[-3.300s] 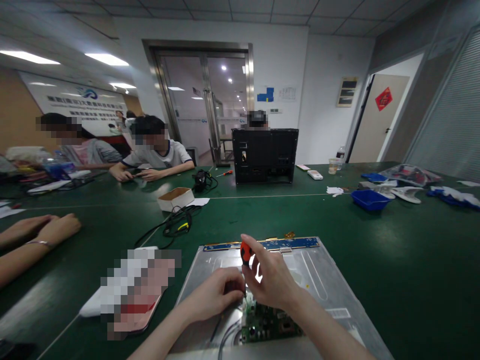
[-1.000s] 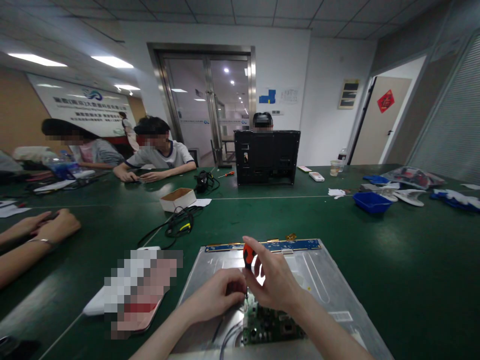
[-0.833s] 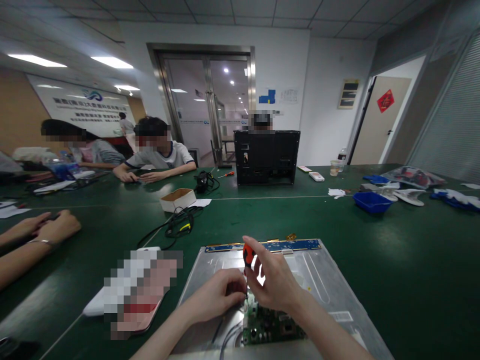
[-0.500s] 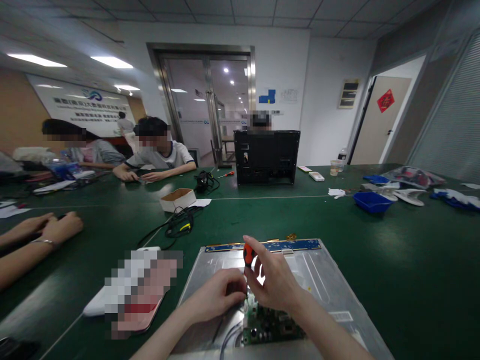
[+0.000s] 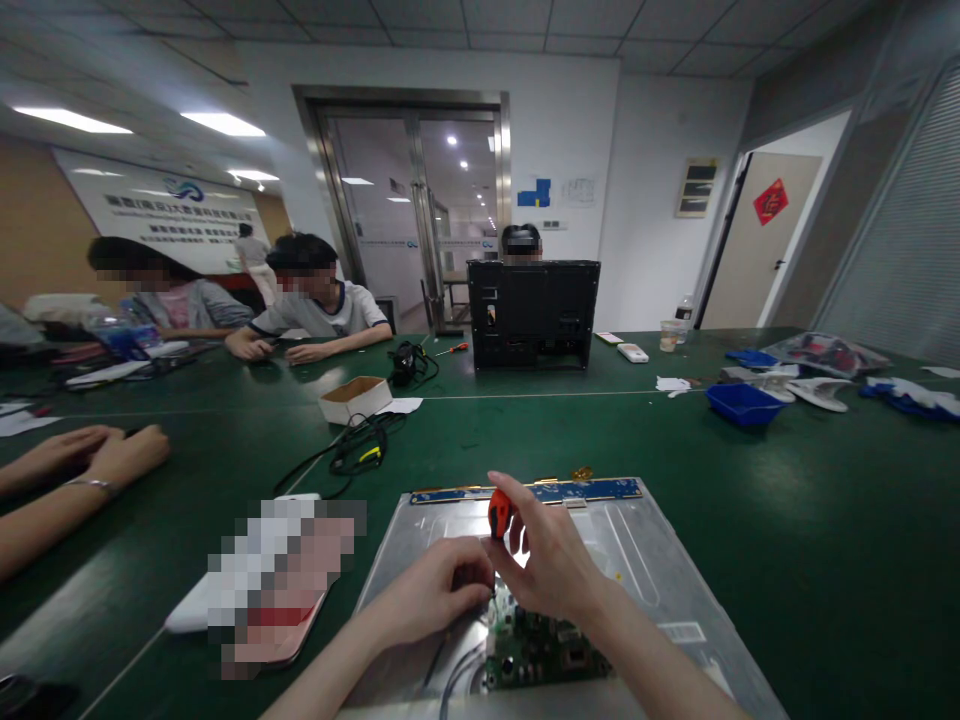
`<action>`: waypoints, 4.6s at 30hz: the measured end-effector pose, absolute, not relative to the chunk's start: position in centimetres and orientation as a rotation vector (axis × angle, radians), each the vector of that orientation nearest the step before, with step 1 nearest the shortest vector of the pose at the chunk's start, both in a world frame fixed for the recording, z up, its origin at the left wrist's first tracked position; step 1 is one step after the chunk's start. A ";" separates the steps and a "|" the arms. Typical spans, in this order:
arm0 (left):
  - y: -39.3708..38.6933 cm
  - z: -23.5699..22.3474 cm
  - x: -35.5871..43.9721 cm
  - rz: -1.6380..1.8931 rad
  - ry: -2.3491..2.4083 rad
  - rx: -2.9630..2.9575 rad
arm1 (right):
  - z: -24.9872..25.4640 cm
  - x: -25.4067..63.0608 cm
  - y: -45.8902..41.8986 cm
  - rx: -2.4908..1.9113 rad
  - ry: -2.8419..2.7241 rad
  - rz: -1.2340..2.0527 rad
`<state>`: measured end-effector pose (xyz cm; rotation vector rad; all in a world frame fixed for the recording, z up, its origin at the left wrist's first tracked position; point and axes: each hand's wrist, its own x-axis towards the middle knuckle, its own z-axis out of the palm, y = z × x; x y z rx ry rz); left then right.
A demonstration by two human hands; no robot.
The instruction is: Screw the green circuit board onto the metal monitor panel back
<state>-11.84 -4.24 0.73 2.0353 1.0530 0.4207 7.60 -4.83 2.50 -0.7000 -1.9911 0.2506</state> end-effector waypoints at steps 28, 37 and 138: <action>-4.1 0.4 -11.9 0.425 1.029 2.060 | 3.2 7.8 -5.3 -0.707 -2.002 0.229; -4.0 0.6 -11.9 0.394 1.036 2.064 | 2.8 7.7 -5.1 -0.726 -2.007 0.267; -4.2 0.5 -11.9 0.430 1.054 2.073 | 2.9 7.7 -5.1 -0.701 -2.007 0.254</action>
